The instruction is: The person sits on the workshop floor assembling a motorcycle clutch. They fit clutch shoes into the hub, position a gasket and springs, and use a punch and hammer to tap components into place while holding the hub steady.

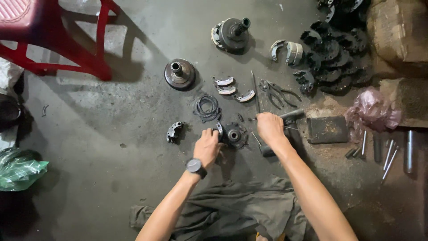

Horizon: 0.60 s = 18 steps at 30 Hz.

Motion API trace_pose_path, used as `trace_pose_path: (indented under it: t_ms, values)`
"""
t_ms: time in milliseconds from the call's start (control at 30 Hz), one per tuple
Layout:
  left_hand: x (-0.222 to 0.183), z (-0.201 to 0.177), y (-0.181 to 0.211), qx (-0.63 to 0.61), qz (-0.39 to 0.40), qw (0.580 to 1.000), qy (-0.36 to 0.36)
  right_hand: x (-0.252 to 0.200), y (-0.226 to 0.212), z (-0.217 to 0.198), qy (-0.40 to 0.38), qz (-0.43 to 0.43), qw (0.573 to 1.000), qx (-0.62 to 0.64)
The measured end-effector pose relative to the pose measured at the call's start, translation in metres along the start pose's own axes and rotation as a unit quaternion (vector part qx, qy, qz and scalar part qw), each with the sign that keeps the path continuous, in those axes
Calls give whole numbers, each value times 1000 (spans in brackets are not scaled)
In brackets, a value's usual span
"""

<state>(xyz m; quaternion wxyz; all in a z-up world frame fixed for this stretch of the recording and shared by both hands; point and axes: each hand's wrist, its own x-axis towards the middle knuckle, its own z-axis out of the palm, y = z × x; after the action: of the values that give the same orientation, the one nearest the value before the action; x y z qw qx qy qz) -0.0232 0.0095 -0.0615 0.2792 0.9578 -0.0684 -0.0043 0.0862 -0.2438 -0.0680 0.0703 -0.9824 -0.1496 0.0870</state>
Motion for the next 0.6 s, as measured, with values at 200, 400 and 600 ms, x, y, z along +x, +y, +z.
trace_pose_path:
  t_ms: [200, 400, 600]
  values:
    - [17, 24, -12, 45, -75, 992, -86, -23, -7, -47, -15, 62, 996, 68]
    - [3, -38, -41, -488, -198, 838, -146, -36, -1, -53, 23, 77, 969, 235]
    - [-4, -36, -37, -773, -193, 602, -48, -33, -38, -61, 54, 25, 934, 352]
